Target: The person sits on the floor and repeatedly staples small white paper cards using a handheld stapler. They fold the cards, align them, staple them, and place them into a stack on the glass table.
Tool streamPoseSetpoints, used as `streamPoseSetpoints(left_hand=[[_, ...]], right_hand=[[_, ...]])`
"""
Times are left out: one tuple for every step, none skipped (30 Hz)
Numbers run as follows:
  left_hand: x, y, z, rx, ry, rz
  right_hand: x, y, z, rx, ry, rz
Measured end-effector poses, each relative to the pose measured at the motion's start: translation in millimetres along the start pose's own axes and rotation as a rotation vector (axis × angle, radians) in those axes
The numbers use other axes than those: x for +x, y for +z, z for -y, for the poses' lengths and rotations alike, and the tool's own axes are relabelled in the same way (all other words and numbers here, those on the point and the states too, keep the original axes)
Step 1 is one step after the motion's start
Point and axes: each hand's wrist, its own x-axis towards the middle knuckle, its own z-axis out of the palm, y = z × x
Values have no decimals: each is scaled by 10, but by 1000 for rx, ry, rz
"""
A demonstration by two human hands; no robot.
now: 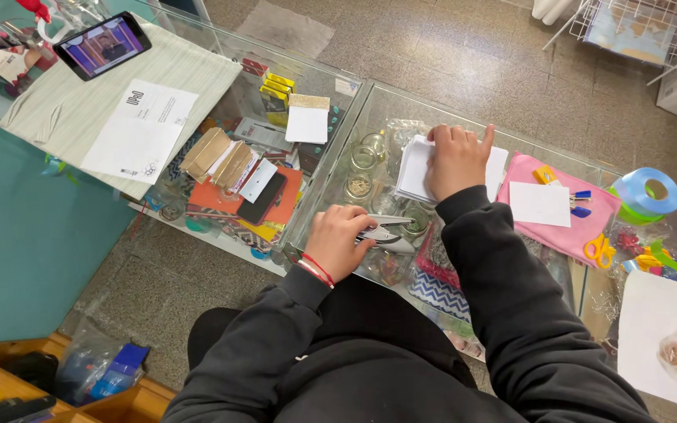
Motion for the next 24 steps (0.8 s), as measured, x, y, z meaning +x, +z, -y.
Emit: streamPoseSetpoints(left_hand=[[-3, 3, -2, 0, -3, 0], [-3, 3, -2, 0, 4, -8], [-2, 4, -5, -1, 11, -15], [-4, 16, 4, 0, 10, -15], [-6, 29, 10, 4, 12, -17], [-8, 41, 16, 8, 14, -18], [-11, 39, 15, 9, 14, -18], [-15, 40, 12, 8, 13, -24], [-19, 41, 10, 8, 11, -31], [-21, 42, 8, 8, 11, -30], [-23, 43, 6, 6, 11, -30], [-22, 42, 5, 5, 11, -32], [-19, 42, 1, 6, 11, -32], [-20, 41, -3, 3, 7, -34], [-20, 41, -6, -1, 3, -36], [-21, 47, -4, 0, 3, -36], [-21, 53, -3, -3, 0, -36], [-20, 62, -3, -7, -3, -36], [-17, 66, -1, -7, -2, -35], [-17, 70, 1, -8, -1, -36], [-16, 74, 3, -9, 1, -38], [-17, 70, -4, -9, 1, -37], [-17, 65, -10, -8, 7, -37], [-18, 58, -17, -7, 13, -38]], right_hand=[[-9, 4, -11, 1, -2, 1], [-16, 6, -22, 8, -19, -4], [-23, 7, -35, 16, -36, -10], [-29, -8, -29, 16, -37, -10], [-36, -24, -24, 18, -43, -18], [-45, -42, -20, 20, -48, -25], [-40, -33, -24, 21, -48, -26], [-40, -24, -30, 3, -49, -29], [-39, -13, -37, -14, -49, -32], [-40, -21, -35, -14, -49, -32], [-42, -28, -32, -24, -45, -23], [-37, -36, -28, -34, -41, -15], [-33, -43, -25, -33, -42, -16], [-30, -49, -20, -43, -38, -11], [-26, -55, -14, -53, -34, -7], [-31, -63, -3, -53, -34, -7], [-35, -71, 6, -57, -31, -4], [-41, -79, 13, -62, -27, 0], [-40, -91, 22, -62, -26, 0], [-41, -103, 31, -64, -22, 7], [-42, -114, 41, -66, -18, 14], [-40, -111, 40, -66, -18, 14], [-38, -108, 39, -68, -17, 14], [-34, -107, 41, -71, -17, 14]])
